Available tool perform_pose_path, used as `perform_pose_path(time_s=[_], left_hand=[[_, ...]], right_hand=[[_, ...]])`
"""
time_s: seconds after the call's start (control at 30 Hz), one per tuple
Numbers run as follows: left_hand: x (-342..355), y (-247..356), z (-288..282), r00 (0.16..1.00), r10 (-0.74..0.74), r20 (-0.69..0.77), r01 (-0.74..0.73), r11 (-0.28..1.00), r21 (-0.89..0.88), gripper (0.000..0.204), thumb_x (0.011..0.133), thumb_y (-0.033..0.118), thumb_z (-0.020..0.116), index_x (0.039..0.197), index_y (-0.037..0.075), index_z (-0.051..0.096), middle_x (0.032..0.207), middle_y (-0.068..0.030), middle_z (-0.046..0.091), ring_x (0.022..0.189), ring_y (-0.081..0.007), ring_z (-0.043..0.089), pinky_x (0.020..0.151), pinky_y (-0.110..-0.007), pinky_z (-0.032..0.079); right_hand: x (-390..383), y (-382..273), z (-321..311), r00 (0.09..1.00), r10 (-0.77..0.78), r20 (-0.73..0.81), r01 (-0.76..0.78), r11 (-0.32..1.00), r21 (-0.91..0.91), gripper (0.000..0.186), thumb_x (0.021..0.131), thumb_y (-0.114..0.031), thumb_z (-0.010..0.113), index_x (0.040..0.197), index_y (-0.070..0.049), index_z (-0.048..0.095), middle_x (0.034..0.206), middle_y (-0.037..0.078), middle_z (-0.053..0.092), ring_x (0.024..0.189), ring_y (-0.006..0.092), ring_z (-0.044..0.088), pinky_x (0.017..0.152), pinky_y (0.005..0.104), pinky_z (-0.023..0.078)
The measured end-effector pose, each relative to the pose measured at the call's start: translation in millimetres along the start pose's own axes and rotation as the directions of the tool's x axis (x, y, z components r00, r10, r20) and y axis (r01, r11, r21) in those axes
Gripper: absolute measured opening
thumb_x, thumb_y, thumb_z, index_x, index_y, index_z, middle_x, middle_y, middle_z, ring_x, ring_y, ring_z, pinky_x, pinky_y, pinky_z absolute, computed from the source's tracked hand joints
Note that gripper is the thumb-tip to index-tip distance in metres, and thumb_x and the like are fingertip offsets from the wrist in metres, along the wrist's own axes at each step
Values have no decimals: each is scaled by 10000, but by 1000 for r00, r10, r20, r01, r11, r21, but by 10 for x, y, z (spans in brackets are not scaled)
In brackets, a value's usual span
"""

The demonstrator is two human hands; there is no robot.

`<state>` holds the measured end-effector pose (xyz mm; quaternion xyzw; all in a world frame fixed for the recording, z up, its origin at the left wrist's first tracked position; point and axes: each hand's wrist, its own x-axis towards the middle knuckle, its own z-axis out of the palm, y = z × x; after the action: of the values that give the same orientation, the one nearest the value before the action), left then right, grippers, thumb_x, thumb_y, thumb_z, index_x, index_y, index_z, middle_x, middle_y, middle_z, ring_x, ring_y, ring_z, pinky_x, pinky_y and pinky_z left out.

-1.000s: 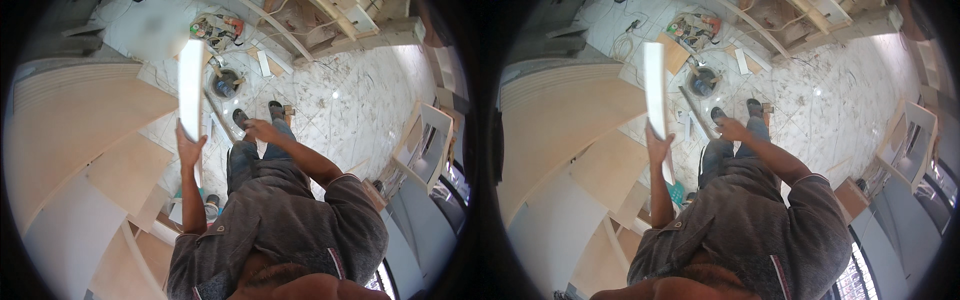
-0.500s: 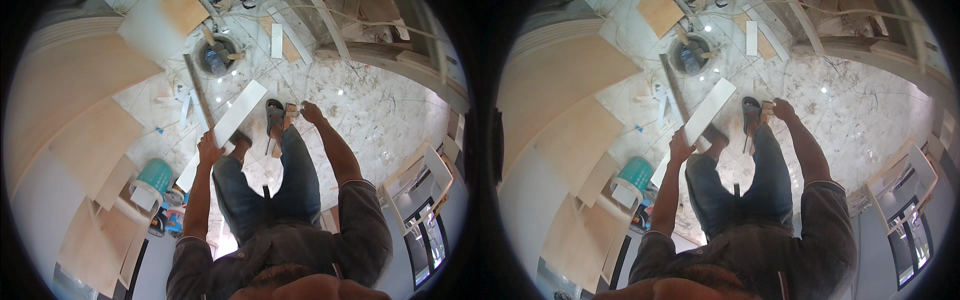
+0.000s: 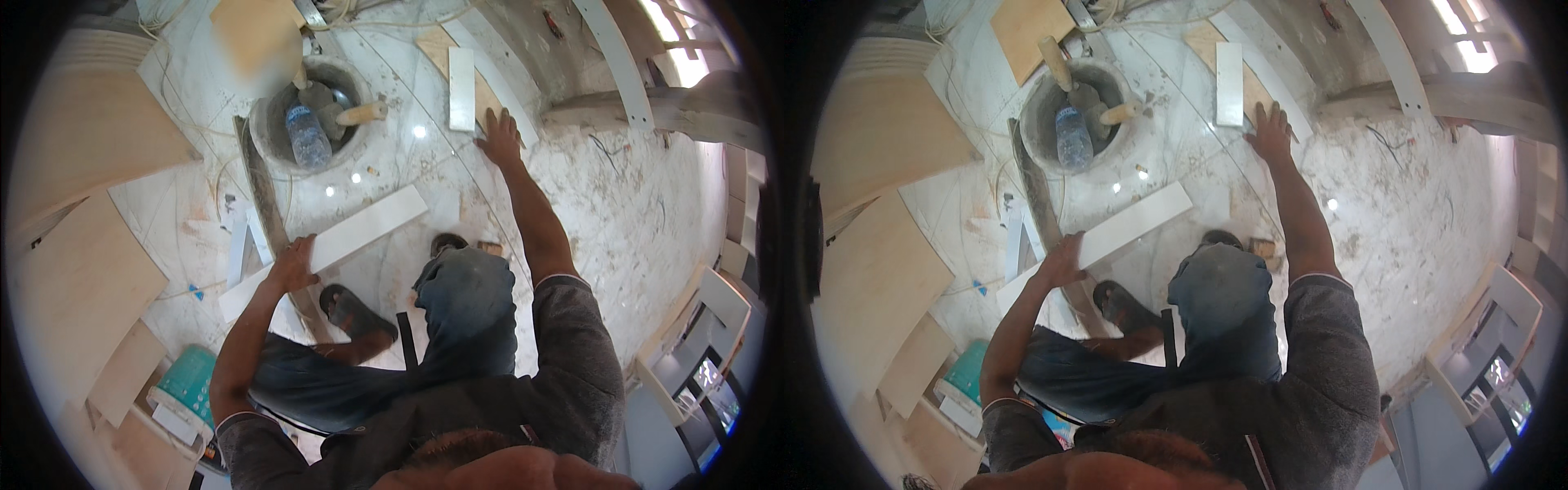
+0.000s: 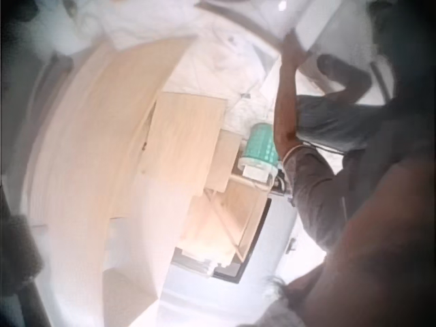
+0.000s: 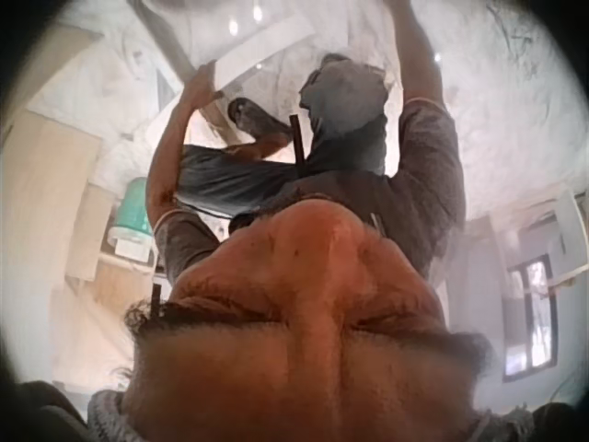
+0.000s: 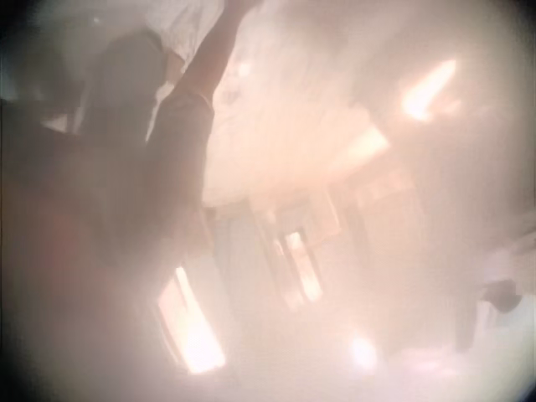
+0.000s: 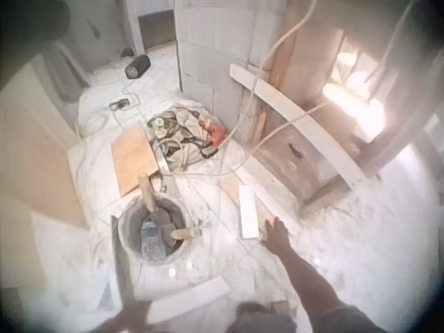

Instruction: The person measures and marks wooden planks using a tape measure and pencil, then positions them onto a large wooden frame structure featuring a metal grid.

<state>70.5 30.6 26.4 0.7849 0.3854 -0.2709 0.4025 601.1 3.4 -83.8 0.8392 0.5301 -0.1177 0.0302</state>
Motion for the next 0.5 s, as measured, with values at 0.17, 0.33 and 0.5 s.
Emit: perform_pose_path(time_s=[0.17,0.33,0.5], left_hand=[[408,-124,-198,988,125,95,-119,990,-72,966,602,273,774,1393,21,279,1264,-231,429,1158,-414,473,990,-417,409],[530,163,-331,969,114,219,-64,973,-222,956,643,255,697,1458,81,229,1378,-234,359,1275,-356,379,1063,-402,324],[646,79,-324,933,154,326,15,887,-462,842,674,234,588,1459,116,305,1391,-183,412,1252,-307,413,1057,-359,307]], right_hand=[[146,77,-58,1000,8,-2,-8,1000,13,778,753,-255,727,1414,-119,341,1366,289,346,1158,432,449,911,501,460],[-176,122,-340,898,-69,435,-230,768,598,578,779,-156,562,1295,75,441,1117,216,594,1019,303,585,841,369,491],[-1013,-131,-248,789,-269,552,-610,-245,753,671,802,-37,476,1432,-55,245,1311,173,466,1151,306,525,843,467,535]])
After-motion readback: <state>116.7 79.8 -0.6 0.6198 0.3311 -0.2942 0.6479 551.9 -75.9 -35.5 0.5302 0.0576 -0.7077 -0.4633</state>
